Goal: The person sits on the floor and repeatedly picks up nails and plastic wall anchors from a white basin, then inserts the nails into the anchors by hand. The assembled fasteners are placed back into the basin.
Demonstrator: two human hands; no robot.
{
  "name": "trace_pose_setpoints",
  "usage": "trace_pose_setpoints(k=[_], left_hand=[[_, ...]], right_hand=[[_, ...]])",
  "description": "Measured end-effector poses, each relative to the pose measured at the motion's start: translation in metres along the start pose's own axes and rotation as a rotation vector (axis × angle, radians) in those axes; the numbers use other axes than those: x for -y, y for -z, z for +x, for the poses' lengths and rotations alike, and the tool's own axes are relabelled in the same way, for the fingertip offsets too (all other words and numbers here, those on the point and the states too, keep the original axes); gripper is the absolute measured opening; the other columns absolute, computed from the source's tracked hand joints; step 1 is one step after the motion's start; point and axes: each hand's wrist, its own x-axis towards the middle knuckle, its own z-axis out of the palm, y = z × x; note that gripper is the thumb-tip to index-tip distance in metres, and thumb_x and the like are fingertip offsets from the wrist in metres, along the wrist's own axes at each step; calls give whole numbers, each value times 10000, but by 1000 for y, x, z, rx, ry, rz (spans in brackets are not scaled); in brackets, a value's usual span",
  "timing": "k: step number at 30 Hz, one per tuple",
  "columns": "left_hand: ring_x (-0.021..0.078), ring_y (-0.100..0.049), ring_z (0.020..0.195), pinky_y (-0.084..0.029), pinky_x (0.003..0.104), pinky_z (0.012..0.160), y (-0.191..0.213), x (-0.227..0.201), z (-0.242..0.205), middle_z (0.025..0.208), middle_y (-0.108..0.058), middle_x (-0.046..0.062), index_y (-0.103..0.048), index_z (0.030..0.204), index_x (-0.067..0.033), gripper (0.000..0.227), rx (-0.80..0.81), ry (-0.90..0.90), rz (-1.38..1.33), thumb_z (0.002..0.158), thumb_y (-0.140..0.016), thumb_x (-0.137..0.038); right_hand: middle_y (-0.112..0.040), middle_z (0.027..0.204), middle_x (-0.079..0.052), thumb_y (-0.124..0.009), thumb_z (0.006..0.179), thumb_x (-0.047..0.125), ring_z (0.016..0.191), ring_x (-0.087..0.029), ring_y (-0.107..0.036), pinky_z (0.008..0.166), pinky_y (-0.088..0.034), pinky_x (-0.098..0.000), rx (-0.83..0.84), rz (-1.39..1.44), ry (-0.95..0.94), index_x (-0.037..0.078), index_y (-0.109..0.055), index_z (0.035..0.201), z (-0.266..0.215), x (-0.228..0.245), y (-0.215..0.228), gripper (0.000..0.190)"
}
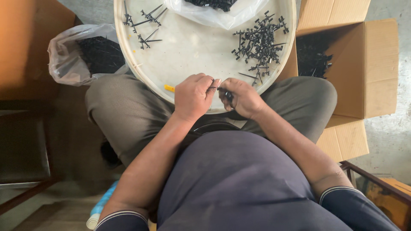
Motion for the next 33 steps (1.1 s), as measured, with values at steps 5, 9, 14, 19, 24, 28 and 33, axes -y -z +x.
trace_pose_setpoints(k=[5, 9, 14, 19, 24, 28, 33], left_hand=[[334, -646, 738, -483, 457, 634, -6, 8, -3, 757, -650, 81, -637, 801, -95, 217, 42, 65, 17, 936, -694, -255], [372, -607, 600, -465, 464, 587, -24, 27, -5, 611, -609, 158, -636, 752, -47, 364, 177, 682, -208, 924, -688, -364], [280, -536, 495, -440, 430, 517, -31, 62, -6, 539, -540, 112, -578, 709, -15, 419, -27, 930, -428, 941, -674, -350], [114, -530, 558, -370, 297, 425, -31, 55, 2, 733, -561, 24, -599, 891, -80, 295, -204, 1006, -1116, 1025, -609, -342], [107, -646, 750, -450, 273, 437, -11, 46, 10, 1034, -662, 18, -599, 1016, -109, 233, -214, 976, -1283, 1031, -508, -322], [103, -655, 811, -482, 266, 478, -1, 43, 12, 1079, -656, 4, -616, 1083, -113, 218, -262, 982, -1231, 1037, -507, -295], [105, -640, 706, -461, 266, 465, -1, 47, 7, 898, -634, 18, -636, 1060, -90, 174, -272, 998, -1225, 1000, -598, -250]], right_hand=[[-570, 714, -55, -648, 999, 244, 596, -212, -498, 532, -414, -375, -171, -774, 23, 58, -652, 996, 7, 7, -16, 186], [-642, 762, -147, -705, 944, 234, 696, -356, -619, 618, -484, -422, 4, -1423, 637, 45, -660, 857, -7, 16, -21, 213], [-649, 736, -128, -693, 923, 239, 668, -318, -643, 612, -502, -408, 129, -1445, 581, 59, -673, 840, -12, 25, -37, 199], [-655, 743, -62, -706, 859, 215, 606, -179, -598, 551, -504, -398, -28, -1097, -167, 29, -675, 930, 20, 80, -48, 202], [-747, 988, -135, -653, 911, 180, 864, -224, -719, 808, -547, -361, -360, -1510, 416, 83, -715, 1129, 53, 160, -44, 246], [-645, 1395, -134, -567, 968, 114, 1174, -240, -678, 942, -566, -375, -319, -1284, 906, 72, -685, 1261, 46, 186, -44, 319], [-724, 1138, -159, -672, 1014, 237, 1079, -334, -705, 934, -543, -427, -524, -1564, 777, 105, -708, 1196, 3, 131, -37, 228]])
